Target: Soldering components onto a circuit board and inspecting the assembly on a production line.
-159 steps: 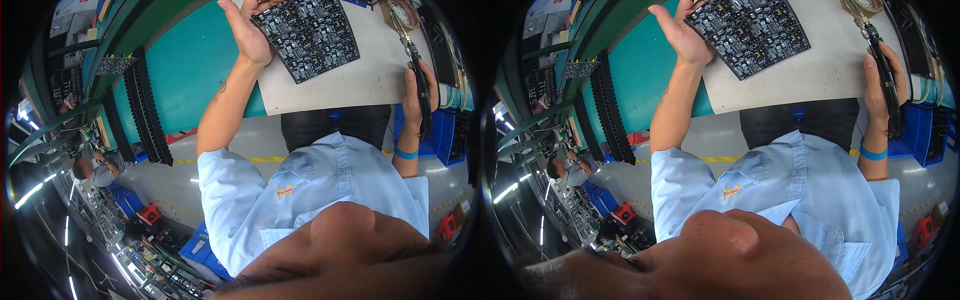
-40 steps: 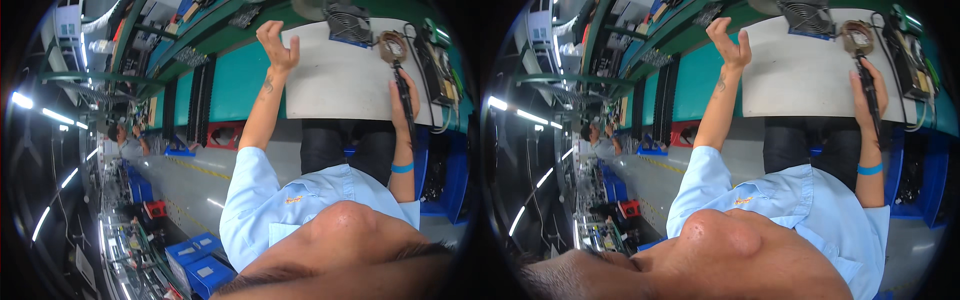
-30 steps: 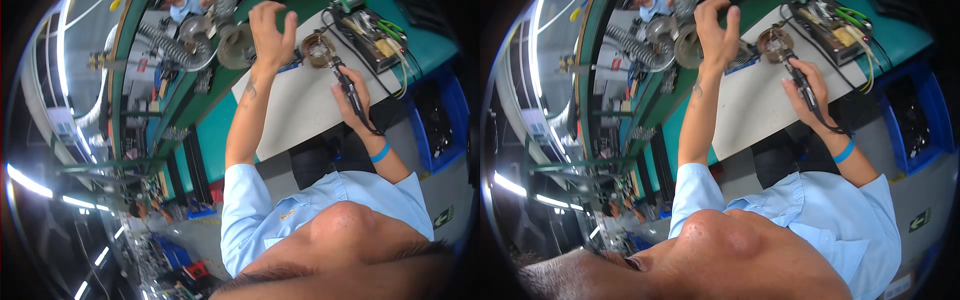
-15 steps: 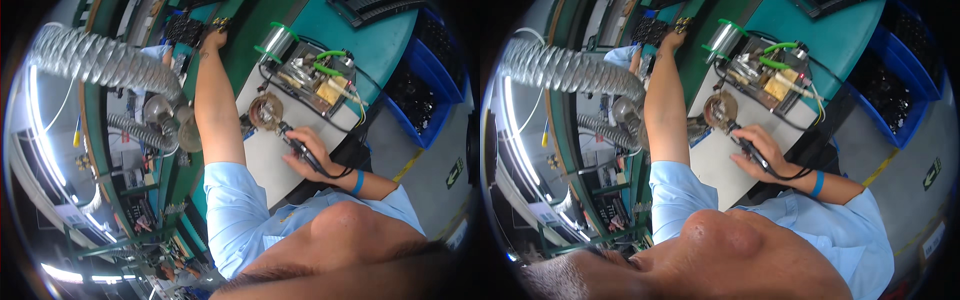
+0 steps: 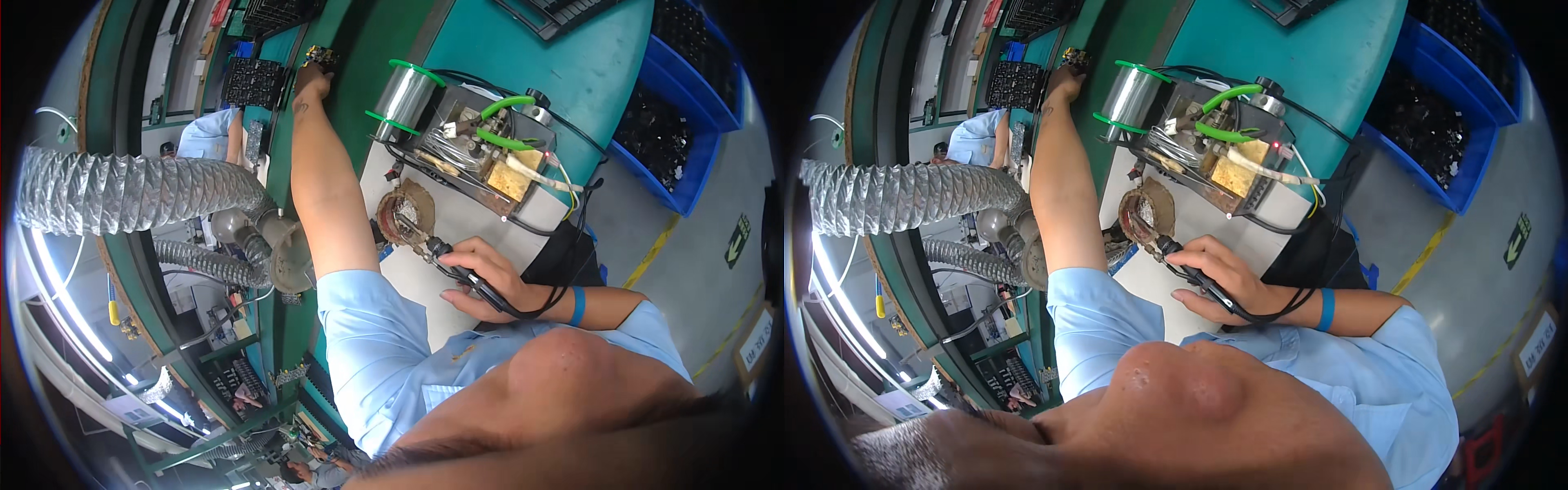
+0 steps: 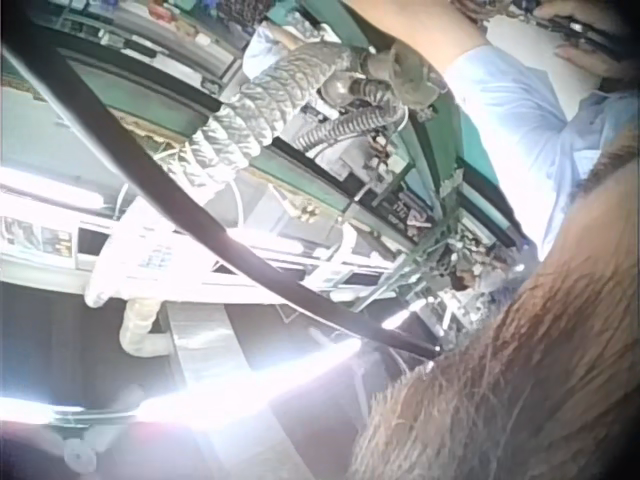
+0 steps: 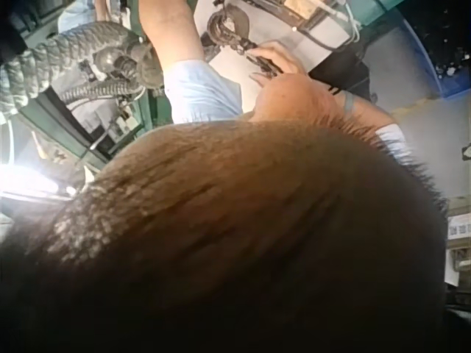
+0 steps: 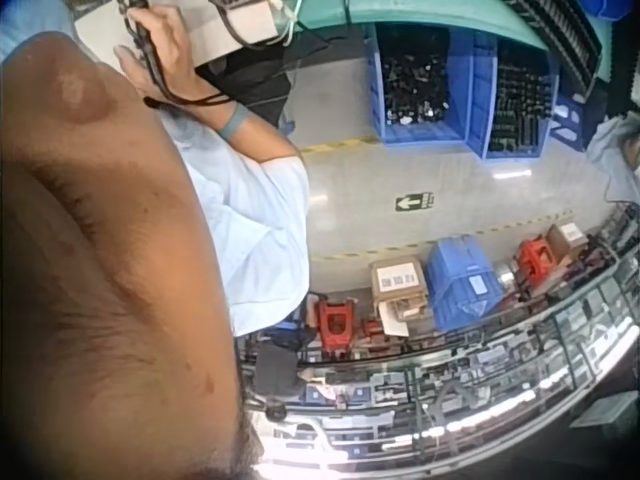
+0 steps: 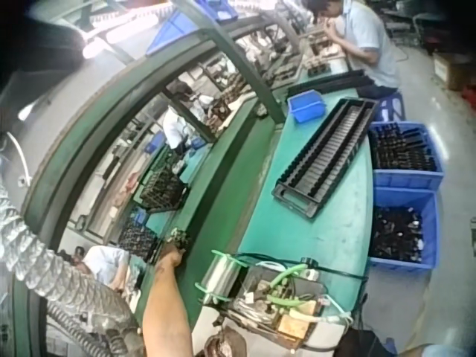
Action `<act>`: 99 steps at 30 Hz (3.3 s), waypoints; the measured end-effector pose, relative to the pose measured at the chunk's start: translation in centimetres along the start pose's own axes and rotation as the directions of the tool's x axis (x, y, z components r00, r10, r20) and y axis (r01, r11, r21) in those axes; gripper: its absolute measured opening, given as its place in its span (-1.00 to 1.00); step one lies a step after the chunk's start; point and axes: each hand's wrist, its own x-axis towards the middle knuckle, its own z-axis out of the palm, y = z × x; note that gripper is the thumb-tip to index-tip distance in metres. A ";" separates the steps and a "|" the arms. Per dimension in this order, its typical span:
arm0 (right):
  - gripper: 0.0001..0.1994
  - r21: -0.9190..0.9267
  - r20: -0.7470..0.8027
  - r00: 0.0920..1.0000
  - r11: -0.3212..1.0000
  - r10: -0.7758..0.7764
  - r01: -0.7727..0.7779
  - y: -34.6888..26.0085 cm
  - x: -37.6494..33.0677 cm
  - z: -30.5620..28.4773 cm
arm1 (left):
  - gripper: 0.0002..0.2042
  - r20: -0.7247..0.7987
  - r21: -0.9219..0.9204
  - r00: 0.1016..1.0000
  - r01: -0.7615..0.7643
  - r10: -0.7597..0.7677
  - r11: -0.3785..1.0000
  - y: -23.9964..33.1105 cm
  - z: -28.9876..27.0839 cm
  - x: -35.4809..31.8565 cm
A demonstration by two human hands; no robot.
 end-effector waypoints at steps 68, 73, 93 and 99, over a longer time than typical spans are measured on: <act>-0.57 -0.311 -0.063 0.995 0.949 -0.076 0.053 2.0 -3.1 2.3 | -0.58 0.206 -0.949 0.965 0.156 -0.165 -0.275 -7.3 7.0 -59.1; -0.59 -0.401 -0.015 0.992 0.909 -0.128 0.111 1.6 -3.1 2.6 | -0.59 0.119 -0.841 0.993 0.111 0.019 -0.530 -8.0 9.2 -58.5; -0.60 -0.428 0.121 0.984 0.888 -0.128 0.168 1.4 -2.9 2.3 | -0.61 0.301 -0.888 0.791 0.030 -0.532 -0.458 -3.3 7.5 -63.8; -0.61 -0.504 0.099 0.986 0.847 -0.137 0.168 1.2 -3.1 1.1 | -0.64 0.196 -0.939 0.854 0.305 -0.482 0.158 -2.9 4.5 -68.1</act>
